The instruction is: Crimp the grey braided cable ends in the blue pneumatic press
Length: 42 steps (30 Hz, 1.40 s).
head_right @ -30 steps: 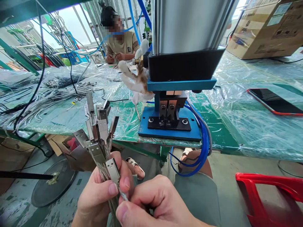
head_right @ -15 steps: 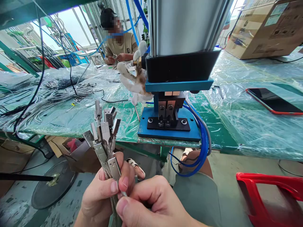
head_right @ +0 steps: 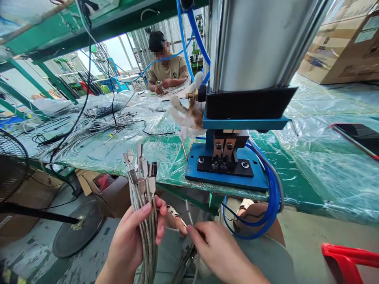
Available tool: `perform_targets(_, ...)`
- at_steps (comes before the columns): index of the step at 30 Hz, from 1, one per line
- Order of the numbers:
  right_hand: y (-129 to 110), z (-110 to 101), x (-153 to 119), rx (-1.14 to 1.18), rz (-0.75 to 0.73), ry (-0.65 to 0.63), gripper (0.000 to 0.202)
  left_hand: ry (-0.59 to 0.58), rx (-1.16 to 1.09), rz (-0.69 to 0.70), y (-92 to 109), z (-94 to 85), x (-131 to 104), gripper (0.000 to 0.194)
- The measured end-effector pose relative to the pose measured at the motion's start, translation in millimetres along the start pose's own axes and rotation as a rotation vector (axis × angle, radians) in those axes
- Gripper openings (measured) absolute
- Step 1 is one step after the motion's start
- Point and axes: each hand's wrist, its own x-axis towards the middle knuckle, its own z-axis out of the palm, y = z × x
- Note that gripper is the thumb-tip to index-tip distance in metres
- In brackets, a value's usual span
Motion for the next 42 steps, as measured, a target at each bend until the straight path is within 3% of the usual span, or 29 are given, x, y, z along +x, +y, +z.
perform_targets(3, -9, -5, 2, -0.074, -0.068, 0.086, 0.037, 0.05, 0.043, -0.019, -6, 1.4, -1, 0.02)
perform_targets(7, -41, -5, -1, 0.355, -0.132, -0.004, 0.034, 0.108, 0.09, -0.038, -8, 9.1, 1, 0.022)
perform_targets(10, -54, 3, 1, 0.637, -0.097, -0.017, 0.034, 0.103, 0.118, -0.064, -9, 15.8, 2, 0.026)
perform_targets(17, -48, 11, 3, 0.913, -0.073, 0.097, 0.035, 0.12, 0.2, -0.06, -9, 12.5, 17, 0.031)
perform_targets(22, -41, -11, 1, 1.103, -0.025, 0.085, 0.044, 0.169, 0.284, 0.074, 9, 5.5, 46, 0.03)
perform_targets(26, -44, -39, 3, 1.134, -0.018, 0.175, 0.046, 0.18, 0.364, 0.169, 23, 4.3, 71, 0.032)
perform_targets(29, -47, -53, 6, 1.13, 0.0, 0.159, 0.045, 0.19, 0.378, 0.166, 26, 5.0, 81, 0.034)
perform_targets(37, -51, -62, 13, 1.221, 0.043, 0.143, 0.043, 0.159, 0.469, 0.182, 35, 8.6, 89, 0.034)
perform_targets(42, -54, -71, 25, 1.268, 0.068, 0.186, 0.036, 0.12, 0.494, 0.195, 45, 9.2, 108, 0.033)
